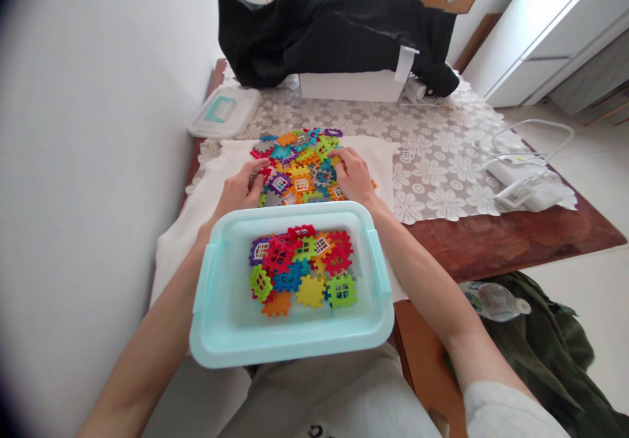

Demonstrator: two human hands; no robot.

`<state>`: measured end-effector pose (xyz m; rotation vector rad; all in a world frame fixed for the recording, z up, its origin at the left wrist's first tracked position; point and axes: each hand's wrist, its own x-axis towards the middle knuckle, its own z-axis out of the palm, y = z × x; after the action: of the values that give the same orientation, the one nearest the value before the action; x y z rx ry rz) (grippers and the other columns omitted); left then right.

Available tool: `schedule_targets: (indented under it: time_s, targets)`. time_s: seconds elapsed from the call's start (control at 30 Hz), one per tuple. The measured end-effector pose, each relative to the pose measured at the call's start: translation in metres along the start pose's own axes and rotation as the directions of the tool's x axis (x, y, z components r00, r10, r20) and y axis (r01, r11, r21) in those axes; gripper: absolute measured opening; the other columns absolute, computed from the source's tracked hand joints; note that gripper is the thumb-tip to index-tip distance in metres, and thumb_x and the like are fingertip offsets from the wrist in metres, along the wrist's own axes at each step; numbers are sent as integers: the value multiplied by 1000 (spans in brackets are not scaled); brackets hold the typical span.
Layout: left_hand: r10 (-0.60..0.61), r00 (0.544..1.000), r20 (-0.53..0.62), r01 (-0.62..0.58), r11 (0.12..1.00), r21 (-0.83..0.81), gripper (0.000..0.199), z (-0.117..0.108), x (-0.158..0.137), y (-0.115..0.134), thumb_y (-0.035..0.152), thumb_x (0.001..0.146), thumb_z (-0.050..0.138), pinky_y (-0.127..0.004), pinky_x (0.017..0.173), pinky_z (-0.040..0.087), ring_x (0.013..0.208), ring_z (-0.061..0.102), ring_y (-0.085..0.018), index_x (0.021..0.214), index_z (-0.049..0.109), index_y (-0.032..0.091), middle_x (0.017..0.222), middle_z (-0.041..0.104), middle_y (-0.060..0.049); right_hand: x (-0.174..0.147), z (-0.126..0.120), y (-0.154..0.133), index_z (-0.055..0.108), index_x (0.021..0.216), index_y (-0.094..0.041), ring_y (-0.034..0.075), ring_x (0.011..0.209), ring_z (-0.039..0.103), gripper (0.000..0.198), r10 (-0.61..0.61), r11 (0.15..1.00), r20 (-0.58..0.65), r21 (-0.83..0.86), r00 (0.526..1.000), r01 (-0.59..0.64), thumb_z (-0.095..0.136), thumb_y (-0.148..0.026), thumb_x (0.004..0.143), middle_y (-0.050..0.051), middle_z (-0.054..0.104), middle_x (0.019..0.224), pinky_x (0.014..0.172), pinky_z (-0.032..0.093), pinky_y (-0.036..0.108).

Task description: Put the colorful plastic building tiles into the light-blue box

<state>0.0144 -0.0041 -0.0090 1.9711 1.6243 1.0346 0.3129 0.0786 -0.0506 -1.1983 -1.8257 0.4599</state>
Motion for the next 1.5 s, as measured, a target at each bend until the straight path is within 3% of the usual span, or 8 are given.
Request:
schedule_targets:
  time_s: [0.43,0.67,0.87,1.03,1.17,1.3,1.4,1.5]
  targets:
    - [-173,985,-22,174,981,85,32,3,4,-20,20,96,69,-47,108,65,124,80,-32,128,66,23,134,83,-14,0,-9,-1,74,133,-19,37,129,71,50,98,977,43,-197,994,-88,55,-10,87,19,74,138,121,56,57]
    - [-72,993,-89,91,969,232,16,-7,7,-14,23,89,76,-49,118,57,124,74,-34,104,82,22,124,83,-12,4,-9,-4,74,127,-22,33,129,71,48,62,993,-61,-97,996,-68,55,-11,85,16,77,134,123,56,54]
    - [-146,956,-253,130,988,-79,33,-9,8,-13,33,89,84,-39,93,62,95,77,-25,119,75,24,109,84,-6,6,-9,6,72,129,-26,32,124,73,41,27,999,-133,-26,991,-31,61,-21,91,14,78,132,115,62,55]
    - [-232,906,-354,62,901,-430,53,-15,17,-14,56,82,94,-35,88,64,95,79,-22,115,69,24,109,83,-6,7,-6,16,66,142,-27,29,116,74,44,86,996,-158,53,984,-78,62,-34,99,14,75,143,105,66,49]
    - [-295,923,-249,52,735,-676,50,-32,18,-3,64,84,92,-36,91,68,97,79,-20,111,67,30,116,83,-4,8,-1,19,63,147,-29,29,115,75,51,155,970,-138,209,978,-124,68,-46,99,14,73,144,104,66,49]
    - [-195,975,-102,44,624,-780,45,-45,8,15,61,84,93,-43,98,68,103,80,-23,107,68,32,115,81,-2,10,4,25,61,146,-30,31,122,76,60,216,896,-107,417,971,-153,75,-60,96,13,72,141,108,66,54]
    - [-77,993,86,116,620,-776,52,-50,-1,28,67,74,98,-53,99,69,110,80,-32,98,70,29,92,76,-4,12,5,25,62,142,-31,32,126,76,64,238,837,-89,523,967,-157,78,-70,93,11,74,136,111,66,57]
    - [3,954,299,218,676,-704,60,-53,-6,38,71,62,105,-58,93,69,108,81,-40,84,71,26,80,74,-7,13,1,20,66,132,-31,33,127,77,65,297,740,-56,645,953,-193,86,-73,87,10,78,131,111,68,57]
